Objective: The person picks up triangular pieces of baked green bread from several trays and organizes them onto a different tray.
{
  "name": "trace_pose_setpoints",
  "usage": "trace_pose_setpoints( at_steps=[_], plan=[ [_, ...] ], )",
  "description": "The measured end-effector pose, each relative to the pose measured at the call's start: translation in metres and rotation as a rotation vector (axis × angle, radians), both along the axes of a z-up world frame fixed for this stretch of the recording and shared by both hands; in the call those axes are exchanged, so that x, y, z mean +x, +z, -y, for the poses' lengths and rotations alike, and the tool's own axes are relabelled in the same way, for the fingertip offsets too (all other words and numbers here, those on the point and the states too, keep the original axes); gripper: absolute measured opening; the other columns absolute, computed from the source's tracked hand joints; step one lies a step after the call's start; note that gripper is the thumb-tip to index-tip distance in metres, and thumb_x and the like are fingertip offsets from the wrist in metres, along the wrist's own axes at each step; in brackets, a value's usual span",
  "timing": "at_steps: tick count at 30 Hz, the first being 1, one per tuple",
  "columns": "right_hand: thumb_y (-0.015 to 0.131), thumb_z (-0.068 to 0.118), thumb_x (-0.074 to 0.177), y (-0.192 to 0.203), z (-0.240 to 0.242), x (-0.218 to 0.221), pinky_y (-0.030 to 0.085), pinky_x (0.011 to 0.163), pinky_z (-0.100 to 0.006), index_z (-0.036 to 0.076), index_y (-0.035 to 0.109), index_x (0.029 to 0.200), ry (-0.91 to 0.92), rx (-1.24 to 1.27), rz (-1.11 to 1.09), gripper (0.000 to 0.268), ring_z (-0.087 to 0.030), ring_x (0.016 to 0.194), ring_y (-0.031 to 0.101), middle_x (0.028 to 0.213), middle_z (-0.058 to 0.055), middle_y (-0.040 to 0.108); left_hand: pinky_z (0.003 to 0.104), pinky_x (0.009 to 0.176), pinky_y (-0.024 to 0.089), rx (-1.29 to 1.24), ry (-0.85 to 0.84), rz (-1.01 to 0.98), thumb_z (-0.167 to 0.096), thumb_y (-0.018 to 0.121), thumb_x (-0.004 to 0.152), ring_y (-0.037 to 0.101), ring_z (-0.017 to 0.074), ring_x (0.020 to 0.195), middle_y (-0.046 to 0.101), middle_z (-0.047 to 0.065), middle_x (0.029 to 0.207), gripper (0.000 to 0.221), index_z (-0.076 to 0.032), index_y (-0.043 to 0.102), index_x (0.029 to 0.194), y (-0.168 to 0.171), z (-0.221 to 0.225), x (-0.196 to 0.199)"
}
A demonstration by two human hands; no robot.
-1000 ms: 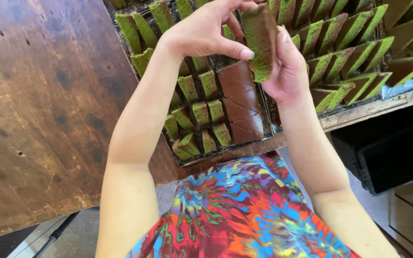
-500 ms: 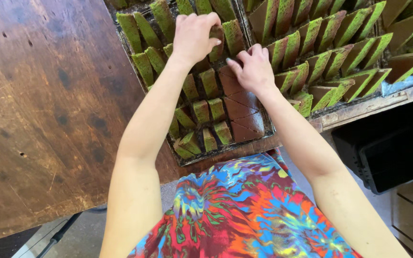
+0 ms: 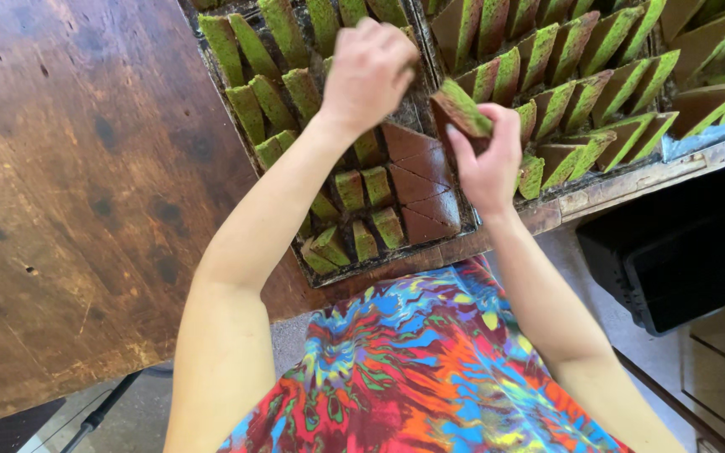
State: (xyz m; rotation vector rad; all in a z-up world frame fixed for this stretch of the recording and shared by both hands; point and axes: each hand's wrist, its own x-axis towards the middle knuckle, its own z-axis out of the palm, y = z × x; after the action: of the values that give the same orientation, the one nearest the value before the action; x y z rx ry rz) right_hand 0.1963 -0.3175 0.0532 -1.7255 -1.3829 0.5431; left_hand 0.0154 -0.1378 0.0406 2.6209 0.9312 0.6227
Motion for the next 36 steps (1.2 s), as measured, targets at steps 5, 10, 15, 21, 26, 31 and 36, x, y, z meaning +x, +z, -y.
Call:
trace_pose_setpoints(
  at_steps=[5,10,15,21,26,31,36],
  plan=[
    [0.069,0.012,0.106,-0.019,0.042,-0.009,0.048,0.094,-0.025,0.006,0.049,0.13,-0.127,-0.013,-0.67,0.033,-0.012,0.105,0.056,0.117,-0.002,0.055,0.044,0.089,0.044,-0.423,-0.274,-0.592,-0.046,0.087,0.076,0.062,0.0267,0.102,0.069,0.008,0.098,0.048,-0.007,0.072,0.1,-0.021,0.033,0.04],
    [0.064,0.02,0.105,-0.056,0.064,-0.007,0.046,0.091,-0.026,0.003,0.05,0.152,-0.097,-0.594,-0.961,0.052,-0.011,0.103,0.054,0.117,-0.008,0.059,0.046,0.092,0.046,-0.466,-0.292,-0.743,-0.058,0.09,0.065,0.062,0.0311,0.109,0.072,0.01,0.102,0.054,-0.015,0.074,0.094,-0.031,0.04,0.048],
    [0.059,0.022,0.102,-0.067,0.067,-0.006,0.039,0.112,-0.026,0.003,0.036,0.158,0.039,-0.628,-1.086,0.063,-0.01,0.133,0.051,0.15,-0.004,0.053,0.047,0.083,0.054,-0.602,-0.401,-0.658,-0.045,0.091,0.062,0.069,0.0334,0.101,0.073,0.01,0.104,0.062,-0.013,0.066,0.108,-0.019,0.024,0.042],
    [0.06,0.024,0.103,-0.06,0.059,-0.005,0.045,0.106,-0.031,0.005,0.044,0.152,0.045,-0.625,-1.138,0.055,-0.013,0.124,0.056,0.14,-0.006,0.06,0.046,0.079,0.057,-0.413,-0.182,-0.17,-0.041,0.087,0.073,0.07,0.0345,0.096,0.071,0.012,0.108,0.056,-0.017,0.064,0.119,-0.039,0.015,0.041],
    [0.061,0.031,0.099,-0.034,0.053,-0.001,0.052,0.08,-0.038,0.016,0.055,0.13,-0.191,-0.682,-1.347,0.035,-0.013,0.103,0.062,0.116,0.0,0.064,0.045,0.09,0.057,-0.39,0.144,-0.325,-0.058,0.08,0.089,0.071,0.0322,0.101,0.071,0.01,0.11,0.046,-0.018,0.068,0.11,-0.063,0.027,0.047],
    [0.057,0.045,0.104,-0.014,0.035,0.004,0.053,0.082,-0.037,0.013,0.064,0.126,-0.22,-0.495,-1.749,0.039,-0.02,0.1,0.066,0.114,-0.006,0.071,0.051,0.086,0.054,-0.438,-0.088,-0.541,-0.059,0.095,0.056,0.065,0.04,0.106,0.062,0.019,0.126,0.107,-0.013,0.051,0.141,-0.015,0.009,0.032],
    [0.057,0.046,0.105,0.015,0.0,-0.002,0.054,0.081,-0.035,0.013,0.064,0.131,-0.116,-0.382,-1.777,0.042,-0.019,0.101,0.066,0.117,-0.005,0.07,0.045,0.089,0.057,-0.65,-0.361,-0.037,-0.041,0.097,0.061,0.069,0.0335,0.104,0.065,0.013,0.128,0.102,-0.012,0.047,0.145,0.068,0.013,-0.003]
  ],
)
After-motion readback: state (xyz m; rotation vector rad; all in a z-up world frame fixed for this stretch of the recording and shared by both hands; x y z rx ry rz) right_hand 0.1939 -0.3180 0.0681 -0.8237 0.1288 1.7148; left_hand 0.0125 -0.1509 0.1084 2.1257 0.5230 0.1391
